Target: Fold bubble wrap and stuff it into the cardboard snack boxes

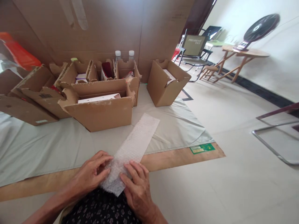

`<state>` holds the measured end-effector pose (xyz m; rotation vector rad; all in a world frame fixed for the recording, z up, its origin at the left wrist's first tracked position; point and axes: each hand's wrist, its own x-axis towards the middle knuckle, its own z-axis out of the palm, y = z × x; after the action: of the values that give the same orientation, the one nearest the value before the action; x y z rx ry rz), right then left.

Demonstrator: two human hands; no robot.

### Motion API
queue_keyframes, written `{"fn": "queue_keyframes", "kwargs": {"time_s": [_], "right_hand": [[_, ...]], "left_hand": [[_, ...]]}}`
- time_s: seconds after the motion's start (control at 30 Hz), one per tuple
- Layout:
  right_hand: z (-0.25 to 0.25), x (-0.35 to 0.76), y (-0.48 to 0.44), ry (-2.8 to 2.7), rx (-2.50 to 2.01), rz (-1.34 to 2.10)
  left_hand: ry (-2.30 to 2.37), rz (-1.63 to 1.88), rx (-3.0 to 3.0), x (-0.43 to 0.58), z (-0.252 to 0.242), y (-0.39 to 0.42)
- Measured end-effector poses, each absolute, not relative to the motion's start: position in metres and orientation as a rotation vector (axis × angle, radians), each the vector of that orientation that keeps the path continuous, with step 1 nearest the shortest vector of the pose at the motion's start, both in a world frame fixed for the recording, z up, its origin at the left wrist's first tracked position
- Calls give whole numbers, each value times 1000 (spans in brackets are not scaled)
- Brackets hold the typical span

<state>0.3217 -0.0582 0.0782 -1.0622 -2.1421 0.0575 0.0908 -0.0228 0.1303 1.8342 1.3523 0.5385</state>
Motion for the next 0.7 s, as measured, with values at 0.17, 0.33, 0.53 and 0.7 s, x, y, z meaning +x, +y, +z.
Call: {"fn": "queue_keyframes", "kwargs": {"time_s": [0.17,0.33,0.53,0.7], "right_hand": [[84,321,-55,-1882,-1090,327],[81,317,-56,-1697,-1176,412],[79,319,-60,-1676,-1267,362],[86,330,-66,-1737,-1228,94]], "left_hand": [[1126,693,1548,71,134,-18],[945,644,1444,80,132,-13],[1289,623,1583,113,128,-5],[1354,589,1650,121,118,-1]]}}
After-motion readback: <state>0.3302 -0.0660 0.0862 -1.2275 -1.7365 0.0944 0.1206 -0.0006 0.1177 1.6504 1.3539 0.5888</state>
